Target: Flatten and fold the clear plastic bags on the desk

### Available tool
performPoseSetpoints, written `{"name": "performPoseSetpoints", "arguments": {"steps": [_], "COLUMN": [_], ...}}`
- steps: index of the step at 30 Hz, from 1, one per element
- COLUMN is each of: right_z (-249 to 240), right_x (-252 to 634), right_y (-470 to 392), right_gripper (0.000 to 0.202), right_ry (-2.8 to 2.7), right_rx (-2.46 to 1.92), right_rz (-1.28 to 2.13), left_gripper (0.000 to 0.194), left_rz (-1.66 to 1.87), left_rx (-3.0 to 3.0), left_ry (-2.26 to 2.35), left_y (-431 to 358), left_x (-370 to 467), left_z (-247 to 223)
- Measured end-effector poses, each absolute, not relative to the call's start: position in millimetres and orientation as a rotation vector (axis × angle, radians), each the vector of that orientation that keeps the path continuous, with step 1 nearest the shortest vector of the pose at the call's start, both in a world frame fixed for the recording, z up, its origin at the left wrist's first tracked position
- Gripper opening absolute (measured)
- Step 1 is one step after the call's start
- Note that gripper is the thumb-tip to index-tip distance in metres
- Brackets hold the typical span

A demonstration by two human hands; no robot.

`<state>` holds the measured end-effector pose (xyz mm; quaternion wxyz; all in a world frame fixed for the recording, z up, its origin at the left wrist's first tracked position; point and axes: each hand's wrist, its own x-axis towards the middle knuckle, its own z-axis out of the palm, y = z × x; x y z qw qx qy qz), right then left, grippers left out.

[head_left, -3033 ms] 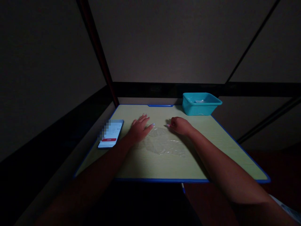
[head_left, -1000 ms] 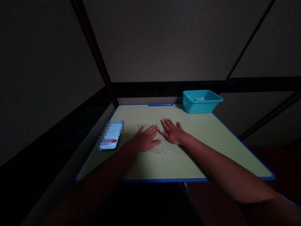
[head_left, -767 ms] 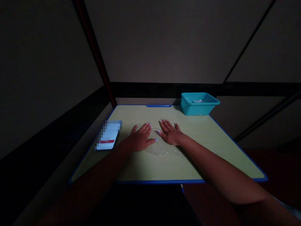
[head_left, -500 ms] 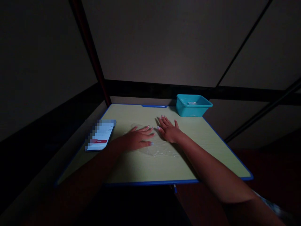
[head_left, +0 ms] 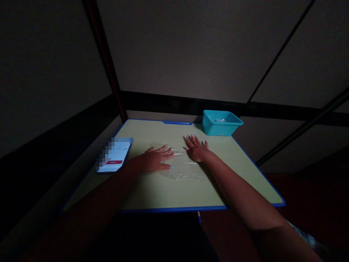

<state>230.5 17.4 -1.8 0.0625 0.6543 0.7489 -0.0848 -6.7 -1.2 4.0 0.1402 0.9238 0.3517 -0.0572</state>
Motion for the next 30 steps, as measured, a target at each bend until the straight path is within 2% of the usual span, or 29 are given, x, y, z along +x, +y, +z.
{"name": "performPoseSetpoints", "arguments": {"steps": [9, 15, 22, 27, 30], "right_z": [1, -1, 19, 21, 21], "right_x": [240, 228, 256, 281, 285], "right_y": [27, 18, 24, 35, 37], "right_gripper": [0.061, 0.068, 0.085, 0.105, 0.101], "right_ry": [2.276, 2.376, 2.245, 2.175, 2.176], "right_rx": [2.133, 1.931, 1.765, 1.841, 1.923], "right_rz": [-0.334, -0.3, -0.414, -0.358, -0.304], "left_gripper": [0.058, 0.058, 0.055, 0.055, 0.055], "left_rz": [0.074, 0.017, -0.071, -0.07, -0.021], "left_rx": [2.688, 2.699, 2.672, 2.692, 2.721], "left_ry": [1.065, 1.029, 1.018, 1.01, 0.996], "left_y": [4, 4, 4, 3, 5], "left_x": [-1, 1, 0, -2, -3], "left_z": [-2, -7, -3, -2, -7]}}
